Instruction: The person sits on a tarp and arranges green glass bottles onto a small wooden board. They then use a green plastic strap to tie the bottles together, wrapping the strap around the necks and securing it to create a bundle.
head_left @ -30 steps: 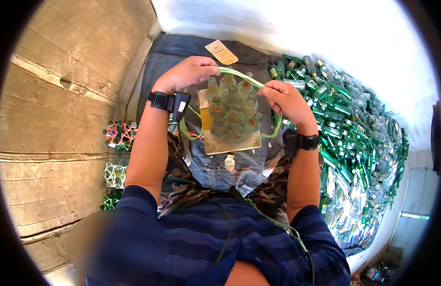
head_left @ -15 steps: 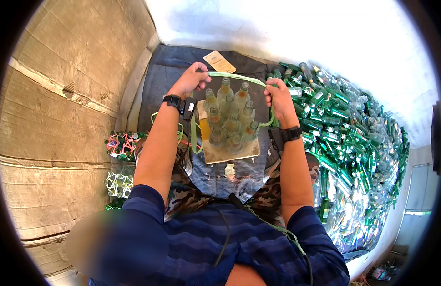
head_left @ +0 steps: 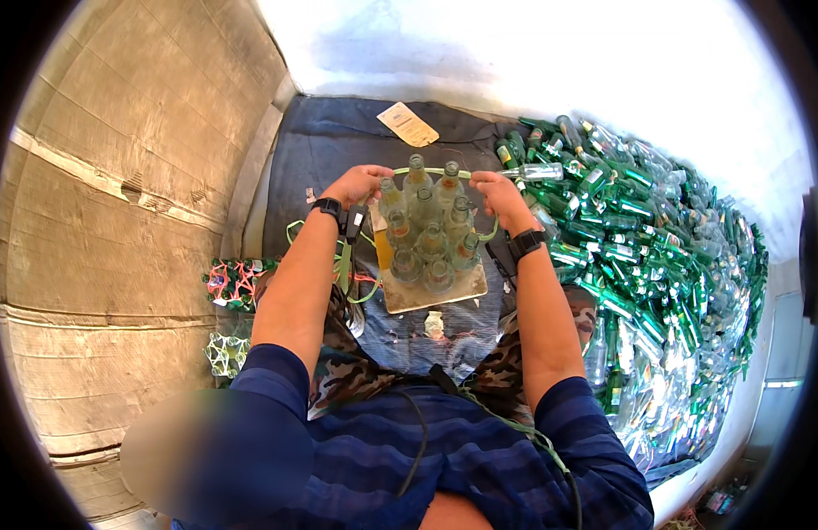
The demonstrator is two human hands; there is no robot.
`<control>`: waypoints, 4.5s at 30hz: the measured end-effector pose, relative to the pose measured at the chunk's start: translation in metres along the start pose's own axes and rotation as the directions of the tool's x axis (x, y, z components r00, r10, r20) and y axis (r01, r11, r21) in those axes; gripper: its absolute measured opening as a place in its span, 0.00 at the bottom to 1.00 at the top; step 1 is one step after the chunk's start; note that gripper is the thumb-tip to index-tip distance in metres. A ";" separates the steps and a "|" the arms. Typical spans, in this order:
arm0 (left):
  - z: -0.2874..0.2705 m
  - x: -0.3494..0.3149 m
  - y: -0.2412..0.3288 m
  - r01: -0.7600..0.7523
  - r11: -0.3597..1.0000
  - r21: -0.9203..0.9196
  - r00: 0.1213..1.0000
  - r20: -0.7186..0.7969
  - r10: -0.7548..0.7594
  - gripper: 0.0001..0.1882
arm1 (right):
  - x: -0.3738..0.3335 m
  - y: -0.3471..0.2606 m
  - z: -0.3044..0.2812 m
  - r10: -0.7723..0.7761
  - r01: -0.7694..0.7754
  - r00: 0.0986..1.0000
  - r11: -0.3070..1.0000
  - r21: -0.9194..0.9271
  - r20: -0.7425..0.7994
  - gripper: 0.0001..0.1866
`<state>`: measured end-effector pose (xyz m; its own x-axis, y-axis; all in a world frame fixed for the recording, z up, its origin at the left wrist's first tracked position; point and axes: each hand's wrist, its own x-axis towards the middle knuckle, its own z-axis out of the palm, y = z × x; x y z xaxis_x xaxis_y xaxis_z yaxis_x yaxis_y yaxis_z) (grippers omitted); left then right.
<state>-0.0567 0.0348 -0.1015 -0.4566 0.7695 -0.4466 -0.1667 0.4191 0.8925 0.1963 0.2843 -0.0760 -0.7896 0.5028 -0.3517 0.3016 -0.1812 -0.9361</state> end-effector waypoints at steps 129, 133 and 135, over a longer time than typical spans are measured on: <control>0.235 -0.097 -0.199 -0.034 0.992 0.123 0.991 0.132 0.018 0.10 | -0.173 0.230 0.042 -0.003 0.034 0.999 0.811 -0.585 0.054 0.11; 0.237 -0.102 -0.203 -0.260 0.810 0.526 0.952 -0.002 0.307 0.08 | -0.182 0.204 0.043 0.204 -0.126 0.965 0.911 -0.392 0.163 0.11; 0.242 -0.100 -0.200 -0.214 0.876 0.433 0.968 -0.023 0.248 0.07 | -0.180 0.215 0.038 -0.025 0.204 0.949 0.811 -0.549 0.316 0.10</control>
<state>0.2340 -0.0095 -0.2508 -0.5034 0.8382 -0.2096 0.3303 0.4109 0.8498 0.3829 0.1229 -0.2145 -0.9253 0.2146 -0.3126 0.3764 0.4199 -0.8259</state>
